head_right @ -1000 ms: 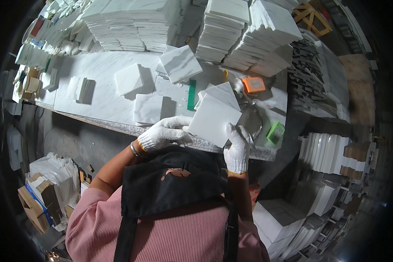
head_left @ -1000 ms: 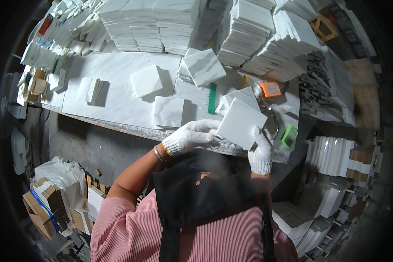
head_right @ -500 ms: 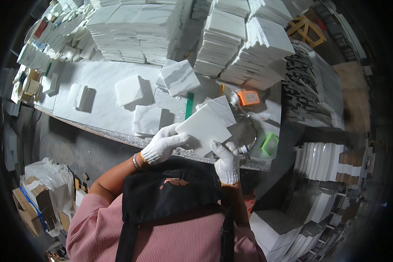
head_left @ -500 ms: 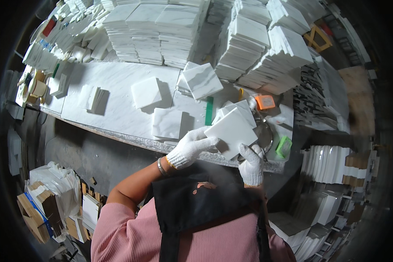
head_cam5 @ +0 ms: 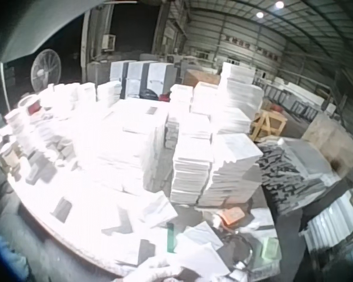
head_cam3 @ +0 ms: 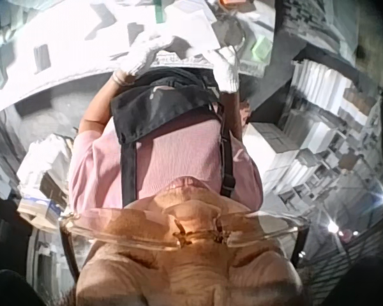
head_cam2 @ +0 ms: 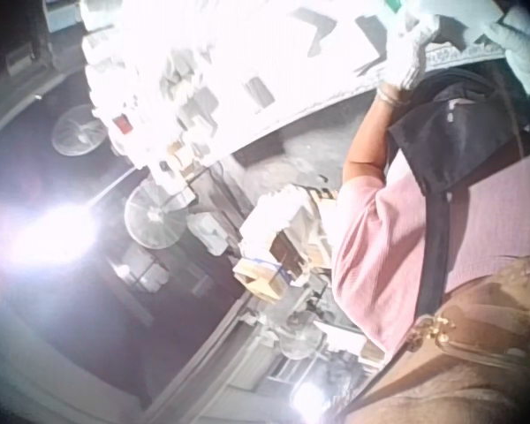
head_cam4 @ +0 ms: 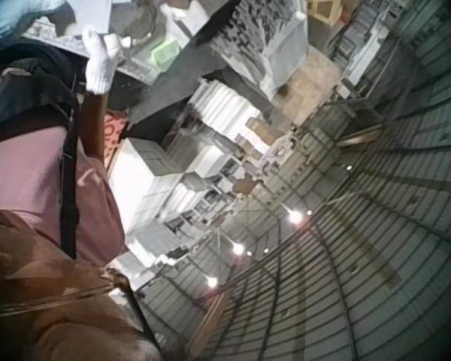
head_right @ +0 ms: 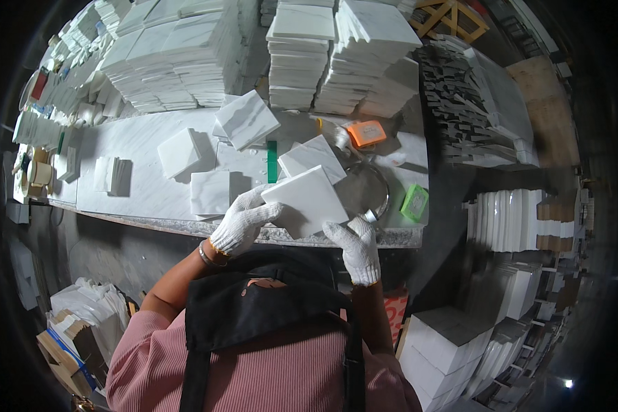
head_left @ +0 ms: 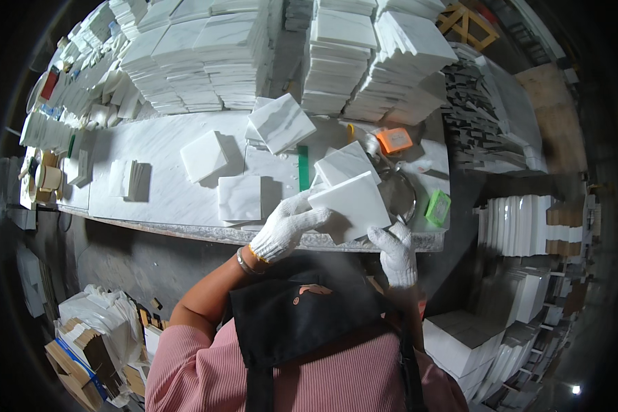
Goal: The person repeatedly picks up small white rectangular tiles from a table, rubs their edges with a green sanding block, and places them back on the table. The person wears white gloves and a pink shirt while working in a warehouse-like area with stacks of tiles.
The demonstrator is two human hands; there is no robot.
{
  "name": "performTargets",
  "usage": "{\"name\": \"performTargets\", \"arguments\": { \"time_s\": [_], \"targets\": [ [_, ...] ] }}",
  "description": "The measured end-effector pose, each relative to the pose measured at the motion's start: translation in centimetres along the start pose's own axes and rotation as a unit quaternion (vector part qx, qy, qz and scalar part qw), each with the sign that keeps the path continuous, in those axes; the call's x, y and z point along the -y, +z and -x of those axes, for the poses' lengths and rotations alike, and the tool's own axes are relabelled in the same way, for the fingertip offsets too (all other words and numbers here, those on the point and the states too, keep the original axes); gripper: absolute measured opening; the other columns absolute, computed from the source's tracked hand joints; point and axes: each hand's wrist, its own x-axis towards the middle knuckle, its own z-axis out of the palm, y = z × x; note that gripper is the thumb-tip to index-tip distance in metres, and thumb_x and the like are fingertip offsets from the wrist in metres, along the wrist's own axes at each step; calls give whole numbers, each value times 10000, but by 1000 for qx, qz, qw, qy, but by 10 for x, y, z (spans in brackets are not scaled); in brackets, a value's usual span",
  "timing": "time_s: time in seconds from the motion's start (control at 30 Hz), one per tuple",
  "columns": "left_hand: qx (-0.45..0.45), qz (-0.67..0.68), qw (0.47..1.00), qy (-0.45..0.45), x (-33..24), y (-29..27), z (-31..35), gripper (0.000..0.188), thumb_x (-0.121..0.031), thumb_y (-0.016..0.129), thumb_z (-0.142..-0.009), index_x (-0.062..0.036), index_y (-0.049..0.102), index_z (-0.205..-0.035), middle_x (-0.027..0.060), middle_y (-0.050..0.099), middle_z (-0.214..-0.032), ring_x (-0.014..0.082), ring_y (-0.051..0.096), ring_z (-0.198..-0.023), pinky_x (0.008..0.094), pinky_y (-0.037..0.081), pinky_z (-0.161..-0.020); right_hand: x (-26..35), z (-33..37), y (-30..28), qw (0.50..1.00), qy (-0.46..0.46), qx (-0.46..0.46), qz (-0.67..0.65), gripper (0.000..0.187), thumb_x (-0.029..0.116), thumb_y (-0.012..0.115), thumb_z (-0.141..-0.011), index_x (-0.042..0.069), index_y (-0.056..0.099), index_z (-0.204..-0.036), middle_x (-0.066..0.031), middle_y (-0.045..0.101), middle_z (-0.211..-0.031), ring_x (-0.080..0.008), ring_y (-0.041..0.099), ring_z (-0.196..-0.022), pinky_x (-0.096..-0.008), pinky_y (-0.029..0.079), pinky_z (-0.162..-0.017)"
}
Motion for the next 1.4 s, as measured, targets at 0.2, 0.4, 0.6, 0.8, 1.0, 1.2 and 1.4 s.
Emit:
{"name": "performTargets", "arguments": {
  "time_s": [0.2,0.4,0.6,0.8,1.0,1.2,1.4],
  "targets": [
    [-5,-139,990,3,-14,12,2,572,-240,744,-920,49,541,-1371,72,667,-1196,123,584,-1069,290,475,-943,27,-3,-3,998,-42,-33,24,334,43,702,-901,-3,648,-1228,-74,660,-1150,-111,623,-1007,-256,518,-865],
    [-4,-269,962,38,-11,17,0,461,-186,711,-946,52,583,-1319,69,691,-1116,109,592,-1021,287,487,-912,49,-20,9,962,-224,-15,153,511,115,725,-912,35,571,-1393,-112,620,-1287,-180,603,-1143,-342,493,-992],
    [12,-409,904,125,-11,27,-5,394,-180,692,-958,21,619,-1289,116,691,-924,167,627,-843,329,517,-794,63,-33,28,912,-289,-18,289,555,127,736,-901,22,549,-1413,-168,605,-1362,-246,622,-1194,-347,504,-954],
    [5,-389,917,91,-14,27,-7,405,-163,714,-939,21,618,-1287,103,672,-894,132,605,-818,304,506,-761,53,-44,9,934,-266,-72,228,417,153,729,-924,38,632,-1313,-162,667,-1214,-226,692,-1020,-316,575,-799],
    [-20,-351,936,26,-11,31,-16,429,-150,728,-931,29,604,-1300,53,704,-965,118,599,-862,288,505,-807,41,-54,-2,883,-354,-55,302,365,94,702,-937,18,636,-1287,-160,680,-1185,-227,690,-1032,-327,567,-834],
    [-3,-257,966,13,-14,24,-34,437,-282,685,-968,21,629,-1277,44,677,-1004,104,594,-884,277,500,-790,49,-44,2,945,-246,-45,209,354,96,673,-958,17,628,-1300,-138,677,-1200,-214,670,-1069,-342,535,-926],
    [14,-301,953,-34,-37,24,-58,333,-230,680,-985,11,642,-1212,10,647,-1054,95,568,-937,253,481,-838,40,-43,-20,985,-139,-33,96,347,147,726,-913,10,658,-1225,-60,661,-1082,-124,632,-978,-256,503,-854]
  ]
}}
